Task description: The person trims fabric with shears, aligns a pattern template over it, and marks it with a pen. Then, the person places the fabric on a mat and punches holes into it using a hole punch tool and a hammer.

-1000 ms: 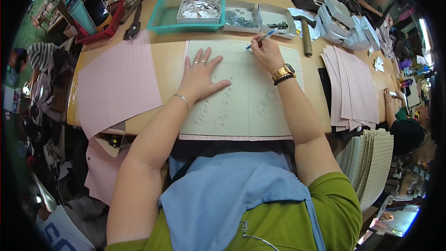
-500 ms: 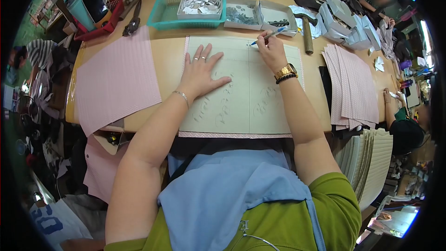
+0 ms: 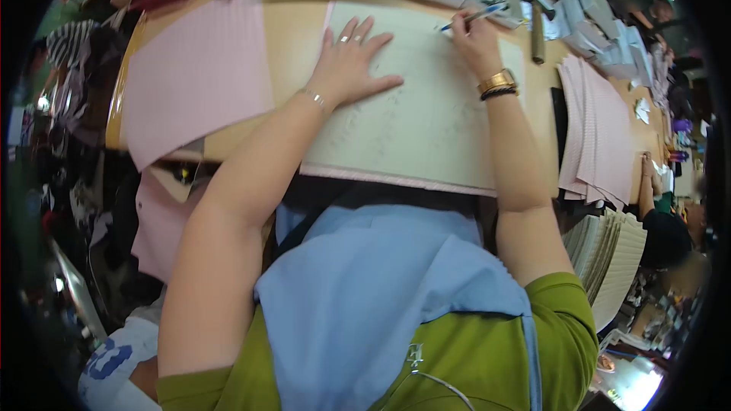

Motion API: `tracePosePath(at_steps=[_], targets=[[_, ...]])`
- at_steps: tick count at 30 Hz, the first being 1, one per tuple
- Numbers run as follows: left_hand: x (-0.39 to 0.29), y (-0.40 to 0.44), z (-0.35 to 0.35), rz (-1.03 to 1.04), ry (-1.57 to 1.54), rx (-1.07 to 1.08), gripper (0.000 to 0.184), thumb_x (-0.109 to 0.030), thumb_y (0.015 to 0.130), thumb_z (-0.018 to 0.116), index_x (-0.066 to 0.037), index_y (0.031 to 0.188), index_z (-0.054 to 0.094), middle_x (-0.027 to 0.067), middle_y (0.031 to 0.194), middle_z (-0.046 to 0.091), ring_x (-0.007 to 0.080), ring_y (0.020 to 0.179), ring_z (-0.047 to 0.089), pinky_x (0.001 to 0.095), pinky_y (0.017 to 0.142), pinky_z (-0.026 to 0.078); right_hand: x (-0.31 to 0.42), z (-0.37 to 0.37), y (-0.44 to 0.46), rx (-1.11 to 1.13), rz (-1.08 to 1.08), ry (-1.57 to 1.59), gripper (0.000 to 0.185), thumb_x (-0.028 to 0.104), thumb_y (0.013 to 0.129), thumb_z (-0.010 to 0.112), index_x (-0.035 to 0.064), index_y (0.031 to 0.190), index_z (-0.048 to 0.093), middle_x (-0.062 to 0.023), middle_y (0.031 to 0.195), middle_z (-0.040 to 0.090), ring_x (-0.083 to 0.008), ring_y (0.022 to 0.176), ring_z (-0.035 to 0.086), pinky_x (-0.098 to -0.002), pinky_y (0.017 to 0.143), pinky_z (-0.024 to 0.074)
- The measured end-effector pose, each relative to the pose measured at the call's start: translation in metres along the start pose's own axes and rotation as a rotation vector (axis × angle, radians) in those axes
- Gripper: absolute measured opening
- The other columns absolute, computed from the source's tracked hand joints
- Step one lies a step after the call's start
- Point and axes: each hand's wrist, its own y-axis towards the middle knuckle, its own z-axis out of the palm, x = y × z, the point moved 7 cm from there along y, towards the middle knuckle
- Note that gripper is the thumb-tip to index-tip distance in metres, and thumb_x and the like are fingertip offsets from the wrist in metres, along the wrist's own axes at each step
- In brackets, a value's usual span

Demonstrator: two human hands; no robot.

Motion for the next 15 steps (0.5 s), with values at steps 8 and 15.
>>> tracePosePath(at_steps=[8, 15], targets=[[0.003, 0.000, 0.006, 0.012, 0.025, -0.035, 0.083, -0.076, 0.075, 0.053, -0.026, 0.141, 0.041, 0.0139, 0.153, 0.027, 0.0337, 0.143, 0.019, 0.0596, 0.113, 0.014, -0.007, -0.003, 0.000, -0.002, 0.059, 0.046, 0.025, 0.025, 0.090, 0.059, 0.0014, 0.093, 0.065, -0.0108, 0.073, 0.067, -0.0195, 0.066, 0.064, -0.0316, 0.066, 0.0505], [0.004, -0.001, 0.006, 0.021, 0.004, -0.055, 0.083, -0.077, 0.076, 0.051, -0.027, 0.141, 0.041, 0.0138, 0.153, 0.027, 0.0332, 0.143, 0.020, 0.0599, 0.113, 0.013, 0.152, 0.006, -0.124, 0.321, -0.627, 0.253, 0.019, 0.005, 0.074, 0.072, 0.0123, 0.089, 0.064, -0.0012, 0.076, 0.065, -0.0183, 0.075, 0.064, -0.0478, 0.103, 0.0400]])
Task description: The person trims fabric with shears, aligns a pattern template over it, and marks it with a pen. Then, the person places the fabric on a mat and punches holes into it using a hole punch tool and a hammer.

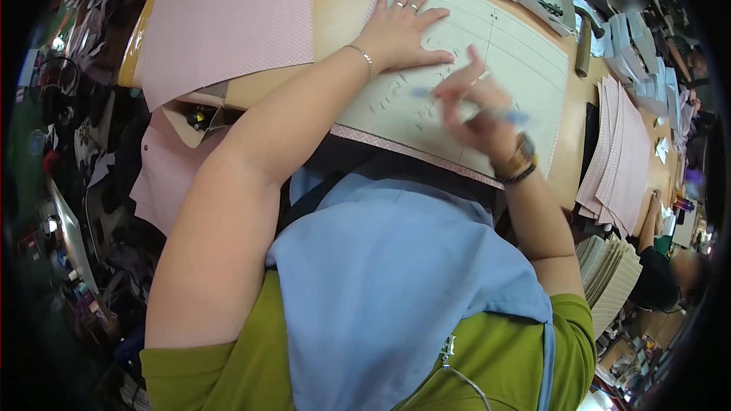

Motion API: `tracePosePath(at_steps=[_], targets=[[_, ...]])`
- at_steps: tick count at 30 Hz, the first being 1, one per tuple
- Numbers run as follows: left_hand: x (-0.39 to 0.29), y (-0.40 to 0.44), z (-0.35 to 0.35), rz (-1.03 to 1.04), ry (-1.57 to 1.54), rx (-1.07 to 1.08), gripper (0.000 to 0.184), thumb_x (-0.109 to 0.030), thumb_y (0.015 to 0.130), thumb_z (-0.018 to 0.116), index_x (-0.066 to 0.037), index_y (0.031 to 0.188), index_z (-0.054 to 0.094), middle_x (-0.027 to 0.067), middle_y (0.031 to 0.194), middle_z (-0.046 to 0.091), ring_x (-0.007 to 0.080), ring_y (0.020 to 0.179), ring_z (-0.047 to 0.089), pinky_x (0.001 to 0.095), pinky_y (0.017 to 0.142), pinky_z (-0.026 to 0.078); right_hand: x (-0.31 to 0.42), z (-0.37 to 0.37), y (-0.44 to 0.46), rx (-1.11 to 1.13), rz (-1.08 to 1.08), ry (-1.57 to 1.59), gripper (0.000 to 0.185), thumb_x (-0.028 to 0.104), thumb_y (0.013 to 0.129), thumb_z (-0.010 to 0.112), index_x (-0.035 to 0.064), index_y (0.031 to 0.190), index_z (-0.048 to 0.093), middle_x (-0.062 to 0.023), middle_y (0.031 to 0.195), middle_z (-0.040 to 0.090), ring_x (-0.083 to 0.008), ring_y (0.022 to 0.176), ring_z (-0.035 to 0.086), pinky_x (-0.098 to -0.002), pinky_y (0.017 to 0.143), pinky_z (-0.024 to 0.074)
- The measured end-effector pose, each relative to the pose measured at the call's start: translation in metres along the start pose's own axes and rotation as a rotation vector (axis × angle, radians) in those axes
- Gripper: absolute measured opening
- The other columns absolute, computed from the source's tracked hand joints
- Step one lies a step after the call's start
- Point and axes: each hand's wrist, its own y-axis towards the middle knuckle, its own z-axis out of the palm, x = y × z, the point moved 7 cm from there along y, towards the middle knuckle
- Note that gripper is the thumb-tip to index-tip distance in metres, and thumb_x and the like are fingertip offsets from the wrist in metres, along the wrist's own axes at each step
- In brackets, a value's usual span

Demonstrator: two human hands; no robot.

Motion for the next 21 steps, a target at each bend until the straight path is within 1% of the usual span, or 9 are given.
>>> tracePosePath(at_steps=[2, 5, 8, 11, 14, 17, 20, 21], targets=[[0.001, 0.000, 0.002, 0.002, 0.022, -0.010, 0.083, -0.077, 0.076, 0.050, -0.027, 0.141, 0.041, 0.0137, 0.153, 0.028, 0.0331, 0.143, 0.020, 0.0600, 0.113, 0.014, 0.039, 0.028, -0.007, 0.207, -0.072, 0.045, 0.023, 0.006, 0.072, 0.073, 0.0166, 0.091, 0.064, 0.0024, 0.077, 0.065, -0.0179, 0.080, 0.064, -0.0539, 0.113, 0.0250], [0.001, 0.001, 0.004, 0.003, 0.044, -0.029, 0.083, -0.078, 0.076, 0.049, -0.027, 0.141, 0.041, 0.0136, 0.153, 0.028, 0.0329, 0.143, 0.020, 0.0601, 0.113, 0.014, 0.047, 0.051, -0.015, 0.233, -0.083, 0.041, 0.024, 0.007, 0.071, 0.074, 0.0167, 0.091, 0.063, 0.0028, 0.078, 0.065, -0.0152, 0.086, 0.063, -0.0537, 0.113, 0.0240], [0.001, 0.001, 0.004, 0.004, 0.056, -0.030, 0.083, -0.078, 0.076, 0.049, -0.027, 0.142, 0.040, 0.0134, 0.153, 0.029, 0.0329, 0.143, 0.021, 0.0600, 0.112, 0.015, 0.045, 0.058, -0.014, 0.243, -0.077, 0.043, 0.024, 0.002, 0.070, 0.072, 0.0147, 0.090, 0.064, 0.0035, 0.078, 0.064, -0.0165, 0.085, 0.062, -0.0545, 0.114, 0.0233], [0.000, 0.001, 0.003, 0.004, 0.064, -0.027, 0.083, -0.077, 0.077, 0.048, -0.028, 0.142, 0.040, 0.0133, 0.153, 0.029, 0.0330, 0.143, 0.021, 0.0600, 0.112, 0.015, 0.044, 0.059, -0.016, 0.307, -0.065, 0.013, 0.023, 0.010, 0.071, 0.075, 0.0151, 0.089, 0.061, 0.0024, 0.077, 0.064, -0.0172, 0.086, 0.061, -0.0562, 0.112, 0.0264], [0.001, 0.001, 0.005, 0.001, 0.063, -0.032, 0.083, -0.077, 0.076, 0.048, -0.028, 0.142, 0.040, 0.0131, 0.153, 0.028, 0.0329, 0.143, 0.021, 0.0599, 0.112, 0.015, 0.043, 0.049, -0.025, 0.379, -0.051, -0.024, 0.023, 0.010, 0.072, 0.072, 0.0143, 0.091, 0.060, 0.0011, 0.079, 0.062, -0.0191, 0.088, 0.060, -0.0585, 0.111, 0.0265], [0.001, 0.001, 0.005, -0.005, 0.064, -0.024, 0.083, -0.077, 0.076, 0.049, -0.028, 0.142, 0.040, 0.0129, 0.153, 0.028, 0.0328, 0.143, 0.021, 0.0598, 0.112, 0.015, 0.041, 0.055, -0.028, 0.362, -0.101, 0.033, 0.025, 0.010, 0.071, 0.069, 0.0136, 0.094, 0.059, -0.0002, 0.082, 0.061, -0.0206, 0.090, 0.059, -0.0604, 0.110, 0.0270], [-0.001, 0.001, 0.003, -0.005, 0.065, -0.006, 0.082, -0.077, 0.076, 0.050, -0.027, 0.142, 0.041, 0.0128, 0.153, 0.028, 0.0329, 0.143, 0.021, 0.0597, 0.112, 0.015, 0.045, 0.073, -0.021, 0.335, -0.111, 0.025, 0.032, 0.003, 0.070, 0.071, 0.0139, 0.099, 0.062, -0.0014, 0.086, 0.061, -0.0197, 0.091, 0.059, -0.0541, 0.112, 0.0272], [0.000, 0.002, 0.003, -0.005, 0.066, 0.000, 0.082, -0.076, 0.076, 0.050, -0.027, 0.142, 0.041, 0.0128, 0.153, 0.028, 0.0329, 0.143, 0.021, 0.0597, 0.112, 0.015, 0.043, 0.077, -0.022, 0.354, -0.097, 0.012, 0.034, 0.003, 0.071, 0.071, 0.0140, 0.101, 0.061, -0.0014, 0.089, 0.061, -0.0192, 0.094, 0.058, -0.0536, 0.112, 0.0279]])
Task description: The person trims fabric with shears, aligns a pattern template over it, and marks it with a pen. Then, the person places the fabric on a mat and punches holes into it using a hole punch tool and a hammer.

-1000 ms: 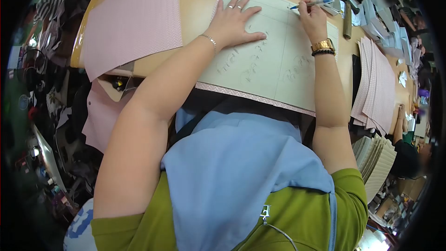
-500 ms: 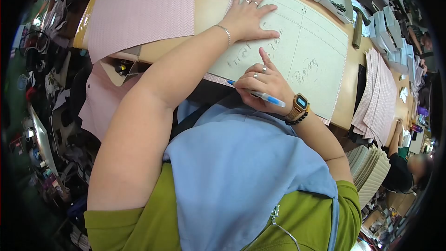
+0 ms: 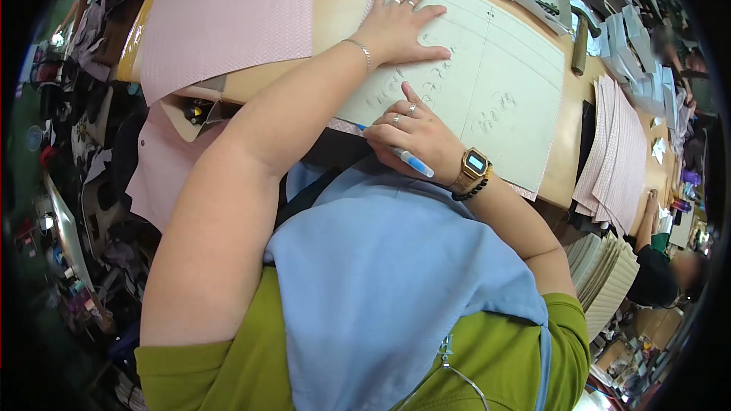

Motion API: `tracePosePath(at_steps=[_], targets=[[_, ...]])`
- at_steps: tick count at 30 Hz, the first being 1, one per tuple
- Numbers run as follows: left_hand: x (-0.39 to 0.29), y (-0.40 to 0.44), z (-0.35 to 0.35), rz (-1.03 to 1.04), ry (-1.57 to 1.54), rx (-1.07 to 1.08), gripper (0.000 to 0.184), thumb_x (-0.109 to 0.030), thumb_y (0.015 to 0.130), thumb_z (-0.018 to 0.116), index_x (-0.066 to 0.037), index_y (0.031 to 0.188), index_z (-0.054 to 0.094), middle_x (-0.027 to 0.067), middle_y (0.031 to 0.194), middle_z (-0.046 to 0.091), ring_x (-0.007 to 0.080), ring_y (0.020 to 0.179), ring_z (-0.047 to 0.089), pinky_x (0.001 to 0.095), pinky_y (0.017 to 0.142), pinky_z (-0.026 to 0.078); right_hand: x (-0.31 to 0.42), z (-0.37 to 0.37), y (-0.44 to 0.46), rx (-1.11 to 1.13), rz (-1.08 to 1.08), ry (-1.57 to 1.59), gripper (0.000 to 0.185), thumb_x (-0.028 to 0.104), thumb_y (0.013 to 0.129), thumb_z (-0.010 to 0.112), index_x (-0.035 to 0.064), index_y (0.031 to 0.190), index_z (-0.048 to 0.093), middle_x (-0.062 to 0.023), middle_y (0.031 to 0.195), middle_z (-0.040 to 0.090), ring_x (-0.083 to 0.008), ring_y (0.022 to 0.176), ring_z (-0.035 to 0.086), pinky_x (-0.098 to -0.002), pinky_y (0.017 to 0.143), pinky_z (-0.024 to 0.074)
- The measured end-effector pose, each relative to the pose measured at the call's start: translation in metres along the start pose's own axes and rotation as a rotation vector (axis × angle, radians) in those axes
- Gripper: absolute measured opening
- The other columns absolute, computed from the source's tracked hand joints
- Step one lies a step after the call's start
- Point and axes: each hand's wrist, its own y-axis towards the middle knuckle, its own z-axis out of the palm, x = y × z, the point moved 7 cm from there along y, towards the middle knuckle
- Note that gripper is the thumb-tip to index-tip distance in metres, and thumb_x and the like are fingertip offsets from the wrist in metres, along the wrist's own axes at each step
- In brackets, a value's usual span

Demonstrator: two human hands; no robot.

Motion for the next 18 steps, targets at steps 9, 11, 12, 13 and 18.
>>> tracePosePath(at_steps=[9, 11, 12, 13, 18], targets=[[-0.003, 0.001, -0.002, -0.005, 0.030, 0.048, 0.080, -0.072, 0.078, 0.053, -0.026, 0.142, 0.040, 0.0124, 0.155, 0.025, 0.0333, 0.143, 0.021, 0.0599, 0.112, 0.016, -0.015, -0.109, -0.125, -0.334, 0.550, 0.145, 0.011, 0.000, 0.079, 0.061, 0.0096, 0.085, 0.062, -0.0005, 0.074, 0.062, -0.0161, 0.075, 0.062, -0.0573, 0.111, 0.0250], [-0.002, 0.002, 0.000, 0.011, 0.040, 0.047, 0.080, -0.071, 0.079, 0.053, -0.026, 0.143, 0.040, 0.0121, 0.155, 0.025, 0.0329, 0.144, 0.020, 0.0601, 0.112, 0.016, -0.017, -0.135, -0.184, -0.615, 0.668, 0.100, 0.009, 0.000, 0.080, 0.060, 0.0083, 0.082, 0.062, 0.0000, 0.074, 0.063, -0.0130, 0.071, 0.061, -0.0559, 0.111, 0.0243], [-0.002, 0.003, 0.001, 0.013, 0.054, 0.052, 0.080, -0.071, 0.079, 0.054, -0.026, 0.143, 0.039, 0.0119, 0.155, 0.025, 0.0326, 0.144, 0.020, 0.0602, 0.112, 0.016, -0.014, -0.142, -0.206, -0.630, 0.713, 0.032, 0.007, 0.001, 0.079, 0.061, 0.0078, 0.080, 0.062, 0.0001, 0.071, 0.063, -0.0132, 0.068, 0.061, -0.0568, 0.111, 0.0251], [-0.004, 0.004, 0.001, 0.013, 0.041, 0.060, 0.080, -0.071, 0.078, 0.054, -0.025, 0.143, 0.040, 0.0120, 0.155, 0.025, 0.0325, 0.144, 0.020, 0.0602, 0.112, 0.016, -0.008, -0.143, -0.221, -0.624, 0.735, -0.012, 0.006, 0.002, 0.079, 0.061, 0.0077, 0.080, 0.062, -0.0002, 0.070, 0.063, -0.0135, 0.067, 0.061, -0.0567, 0.110, 0.0257], [-0.006, 0.003, -0.003, -0.001, 0.038, 0.100, 0.077, -0.066, 0.080, 0.057, -0.025, 0.143, 0.038, 0.0118, 0.155, 0.025, 0.0324, 0.144, 0.019, 0.0617, 0.111, 0.016, 0.006, -0.122, -0.252, -0.592, 0.800, -0.098, 0.007, 0.002, 0.078, 0.061, 0.0086, 0.079, 0.063, -0.0007, 0.068, 0.063, -0.0145, 0.064, 0.061, -0.0555, 0.108, 0.0301]])
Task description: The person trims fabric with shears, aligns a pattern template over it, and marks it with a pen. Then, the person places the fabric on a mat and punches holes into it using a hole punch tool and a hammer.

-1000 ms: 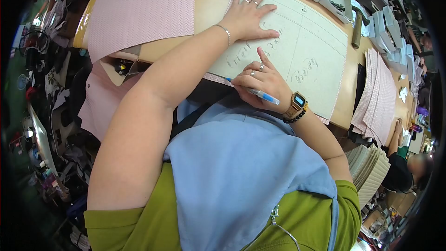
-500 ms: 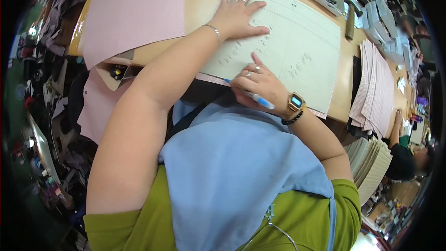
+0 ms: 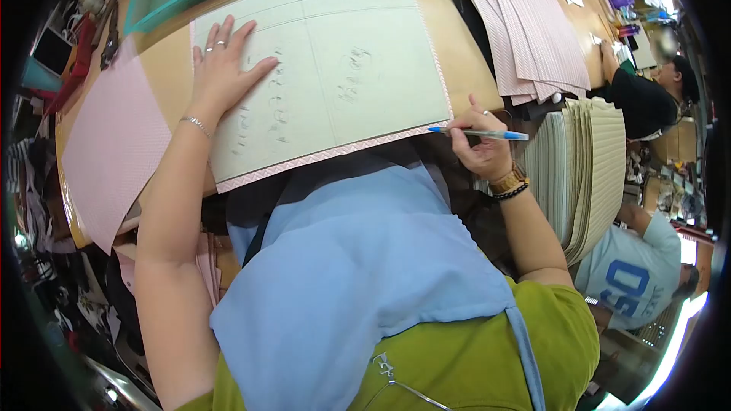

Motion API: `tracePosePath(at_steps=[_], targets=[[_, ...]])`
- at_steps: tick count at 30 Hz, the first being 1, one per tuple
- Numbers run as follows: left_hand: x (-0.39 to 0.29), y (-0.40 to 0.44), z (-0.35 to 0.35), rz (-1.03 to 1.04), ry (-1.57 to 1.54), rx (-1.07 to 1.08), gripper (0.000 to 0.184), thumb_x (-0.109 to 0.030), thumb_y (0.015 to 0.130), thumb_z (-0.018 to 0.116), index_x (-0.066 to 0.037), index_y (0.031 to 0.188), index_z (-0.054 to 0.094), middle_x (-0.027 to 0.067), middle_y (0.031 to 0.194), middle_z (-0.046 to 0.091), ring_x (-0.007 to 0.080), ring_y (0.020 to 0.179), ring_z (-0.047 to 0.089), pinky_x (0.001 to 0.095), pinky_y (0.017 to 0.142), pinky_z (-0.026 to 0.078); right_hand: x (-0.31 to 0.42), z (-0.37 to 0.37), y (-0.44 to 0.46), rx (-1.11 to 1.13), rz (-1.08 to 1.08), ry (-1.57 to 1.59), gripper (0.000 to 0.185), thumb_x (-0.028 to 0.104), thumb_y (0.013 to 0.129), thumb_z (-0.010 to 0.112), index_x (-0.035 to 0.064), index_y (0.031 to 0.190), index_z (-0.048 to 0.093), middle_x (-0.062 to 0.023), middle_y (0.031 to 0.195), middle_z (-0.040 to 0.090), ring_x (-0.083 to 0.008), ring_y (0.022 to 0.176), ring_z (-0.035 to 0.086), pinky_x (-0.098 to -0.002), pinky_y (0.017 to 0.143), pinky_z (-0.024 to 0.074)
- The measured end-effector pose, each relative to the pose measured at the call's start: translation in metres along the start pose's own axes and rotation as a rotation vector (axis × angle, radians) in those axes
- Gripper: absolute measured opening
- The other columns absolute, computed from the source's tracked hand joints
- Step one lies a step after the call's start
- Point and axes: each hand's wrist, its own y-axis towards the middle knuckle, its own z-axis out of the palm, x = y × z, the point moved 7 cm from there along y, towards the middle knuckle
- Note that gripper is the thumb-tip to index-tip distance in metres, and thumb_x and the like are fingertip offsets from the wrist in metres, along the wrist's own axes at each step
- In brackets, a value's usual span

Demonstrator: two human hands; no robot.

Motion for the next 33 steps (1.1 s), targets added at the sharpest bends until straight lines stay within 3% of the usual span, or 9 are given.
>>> tracePosePath(at_steps=[5, 8, 11, 12, 19, 25, 27, 31, 33], targets=[[0.001, 0.000, 0.002, 0.007, -0.015, -0.005, 0.076, -0.063, 0.081, 0.059, -0.024, 0.143, 0.039, 0.0118, 0.155, 0.025, 0.0325, 0.144, 0.019, 0.0630, 0.110, 0.016, -0.013, 0.011, -0.007, -0.007, 0.019, 0.070, 0.010, 0.004, 0.080, 0.064, 0.0091, 0.088, 0.066, -0.0038, 0.078, 0.068, -0.0181, 0.074, 0.065, -0.0532, 0.104, 0.0353], [0.001, 0.001, 0.000, 0.003, -0.018, 0.007, 0.078, -0.064, 0.079, 0.060, -0.023, 0.143, 0.040, 0.0133, 0.155, 0.025, 0.0331, 0.144, 0.018, 0.0620, 0.111, 0.015, -0.037, 0.006, -0.006, -0.330, 0.315, 0.567, 0.013, 0.008, 0.085, 0.065, 0.0082, 0.098, 0.065, -0.0062, 0.090, 0.071, -0.0221, 0.081, 0.067, -0.0536, 0.103, 0.0353], [-0.001, 0.001, 0.000, 0.001, -0.031, 0.018, 0.080, -0.065, 0.078, 0.060, -0.022, 0.143, 0.040, 0.0147, 0.154, 0.025, 0.0337, 0.144, 0.018, 0.0616, 0.111, 0.015, -0.039, 0.014, 0.003, -0.093, 0.067, -0.005, 0.020, 0.011, 0.090, 0.063, 0.0093, 0.110, 0.062, -0.0073, 0.110, 0.069, -0.0177, 0.101, 0.066, -0.0543, 0.110, 0.0253], [0.000, 0.001, 0.000, 0.000, -0.035, 0.020, 0.080, -0.065, 0.078, 0.060, -0.022, 0.143, 0.040, 0.0150, 0.155, 0.024, 0.0339, 0.144, 0.018, 0.0616, 0.111, 0.015, -0.025, 0.017, 0.007, -0.039, 0.052, -0.106, 0.023, 0.015, 0.088, 0.066, 0.0121, 0.110, 0.061, -0.0067, 0.117, 0.066, -0.0216, 0.106, 0.064, -0.0578, 0.109, 0.0240], [-0.007, 0.005, -0.011, -0.044, -0.032, 0.105, 0.074, -0.057, 0.078, 0.063, -0.021, 0.140, 0.042, 0.0144, 0.154, 0.025, 0.0332, 0.144, 0.019, 0.0621, 0.111, 0.017, -0.018, 0.033, 0.015, 0.045, 0.047, -0.320, 0.024, 0.026, 0.085, 0.069, 0.0128, 0.102, 0.059, -0.0059, 0.119, 0.065, -0.0267, 0.115, 0.057, -0.0619, 0.104, 0.0312], [-0.109, 0.029, -0.019, 0.295, -0.044, 0.146, 0.064, -0.033, 0.073, 0.061, -0.021, 0.134, 0.046, 0.0140, 0.151, 0.031, 0.0324, 0.139, 0.030, 0.0636, 0.108, 0.024, -0.017, 0.034, 0.015, 0.063, 0.040, -0.367, 0.022, 0.027, 0.085, 0.068, 0.0131, 0.100, 0.058, -0.0059, 0.119, 0.065, -0.0276, 0.116, 0.057, -0.0625, 0.103, 0.0317], [-0.155, 0.035, -0.010, 0.393, -0.019, 0.202, 0.073, -0.045, 0.073, 0.066, -0.021, 0.137, 0.044, 0.0153, 0.150, 0.033, 0.0350, 0.136, 0.034, 0.0626, 0.106, 0.029, -0.017, 0.034, 0.015, 0.060, 0.026, -0.376, 0.022, 0.027, 0.085, 0.068, 0.0131, 0.099, 0.058, -0.0057, 0.119, 0.065, -0.0280, 0.116, 0.057, -0.0629, 0.103, 0.0317], [-0.208, 0.034, -0.007, 0.377, 0.065, 0.408, 0.105, -0.069, 0.057, 0.073, -0.018, 0.142, 0.039, 0.0223, 0.147, 0.033, 0.0438, 0.132, 0.036, 0.0666, 0.101, 0.032, -0.016, 0.033, 0.014, 0.073, -0.007, -0.397, 0.024, 0.026, 0.088, 0.065, 0.0129, 0.107, 0.059, -0.0062, 0.118, 0.065, -0.0293, 0.115, 0.058, -0.0652, 0.102, 0.0301], [-0.217, 0.033, -0.005, 0.351, 0.177, 0.437, 0.123, -0.078, 0.046, 0.074, -0.017, 0.145, 0.035, 0.0256, 0.147, 0.031, 0.0479, 0.130, 0.037, 0.0689, 0.099, 0.032, -0.024, 0.027, 0.014, 0.046, 0.102, -0.264, 0.025, 0.024, 0.090, 0.063, 0.0104, 0.111, 0.061, -0.0079, 0.111, 0.066, -0.0266, 0.109, 0.060, -0.0570, 0.099, 0.0362]])
